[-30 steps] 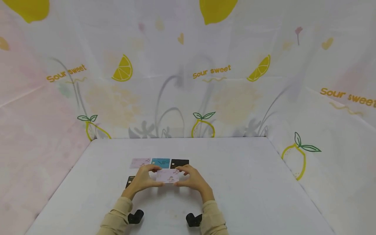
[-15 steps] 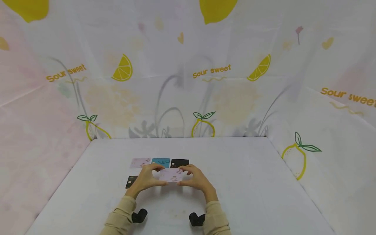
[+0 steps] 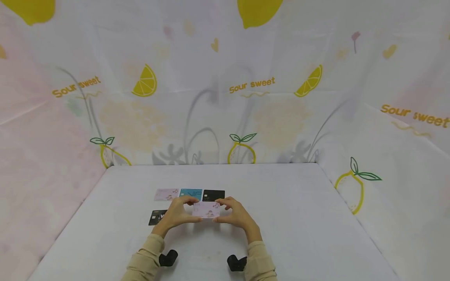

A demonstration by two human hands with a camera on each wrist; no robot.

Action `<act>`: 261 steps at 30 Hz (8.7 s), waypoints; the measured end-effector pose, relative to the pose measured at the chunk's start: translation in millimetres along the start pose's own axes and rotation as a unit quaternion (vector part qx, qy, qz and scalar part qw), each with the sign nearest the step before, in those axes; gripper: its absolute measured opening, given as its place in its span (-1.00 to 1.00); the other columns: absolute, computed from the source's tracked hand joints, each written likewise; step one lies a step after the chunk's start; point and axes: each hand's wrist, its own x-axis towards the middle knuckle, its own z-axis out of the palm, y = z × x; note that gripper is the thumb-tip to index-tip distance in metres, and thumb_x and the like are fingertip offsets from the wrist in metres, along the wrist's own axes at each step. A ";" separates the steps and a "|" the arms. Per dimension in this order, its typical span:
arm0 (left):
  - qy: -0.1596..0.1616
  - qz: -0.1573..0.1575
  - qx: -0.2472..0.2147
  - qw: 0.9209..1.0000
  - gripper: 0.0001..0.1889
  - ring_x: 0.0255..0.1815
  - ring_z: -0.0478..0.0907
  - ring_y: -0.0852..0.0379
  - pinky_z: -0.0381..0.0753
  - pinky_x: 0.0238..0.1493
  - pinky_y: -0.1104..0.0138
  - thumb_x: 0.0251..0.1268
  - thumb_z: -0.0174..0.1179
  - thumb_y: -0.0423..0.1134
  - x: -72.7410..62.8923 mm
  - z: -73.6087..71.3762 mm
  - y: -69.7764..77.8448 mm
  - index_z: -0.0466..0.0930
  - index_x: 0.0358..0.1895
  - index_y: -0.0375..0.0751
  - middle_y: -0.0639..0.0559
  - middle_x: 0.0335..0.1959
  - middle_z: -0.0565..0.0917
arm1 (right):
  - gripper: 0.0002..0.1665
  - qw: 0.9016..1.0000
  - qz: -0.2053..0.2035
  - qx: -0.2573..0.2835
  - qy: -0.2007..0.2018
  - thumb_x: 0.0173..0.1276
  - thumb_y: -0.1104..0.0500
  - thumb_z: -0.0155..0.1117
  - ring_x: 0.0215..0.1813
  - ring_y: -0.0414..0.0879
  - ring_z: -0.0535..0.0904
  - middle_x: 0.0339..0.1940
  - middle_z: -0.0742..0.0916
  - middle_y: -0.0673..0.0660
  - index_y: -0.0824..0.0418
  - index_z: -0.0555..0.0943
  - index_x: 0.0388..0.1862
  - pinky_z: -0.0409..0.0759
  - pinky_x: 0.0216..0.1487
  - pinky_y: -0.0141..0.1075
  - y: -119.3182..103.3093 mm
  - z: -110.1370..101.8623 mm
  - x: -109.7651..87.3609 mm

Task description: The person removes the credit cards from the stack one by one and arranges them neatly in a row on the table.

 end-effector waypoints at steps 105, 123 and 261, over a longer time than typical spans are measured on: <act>-0.042 0.060 0.042 0.996 -0.43 -0.21 0.57 0.04 0.55 -0.16 0.29 -0.32 0.56 -0.08 56.8 84.0 30.5 0.64 -0.18 -0.38 -0.10 -0.26 0.68 | -0.26 0.998 0.045 -0.045 0.013 0.05 0.11 0.48 -0.03 0.17 0.51 0.08 0.55 0.31 0.30 0.47 0.22 0.44 -0.07 0.16 45.7 -80.1 -39.8; -0.091 0.003 0.071 0.993 -0.41 -0.10 0.55 -0.01 0.51 -0.03 0.20 -0.24 0.53 -0.06 85.4 82.0 22.8 0.63 -0.12 -0.38 -0.13 -0.17 0.67 | -0.27 0.998 0.029 -0.048 -0.011 0.03 0.17 0.50 -0.08 0.23 0.55 0.06 0.57 0.39 0.41 0.48 0.17 0.51 -0.07 0.07 59.0 -93.8 -11.1; -0.051 -0.008 0.093 0.994 -0.32 -0.10 0.50 0.03 0.32 -0.05 0.06 -0.15 0.48 0.05 49.4 64.1 7.7 0.54 0.06 -0.26 -0.11 -0.13 0.60 | -0.40 0.974 0.044 -0.042 0.220 0.09 0.26 0.43 -0.12 0.16 0.60 -0.16 0.69 0.29 0.44 0.51 0.11 0.54 -0.08 0.00 63.3 -47.9 -31.0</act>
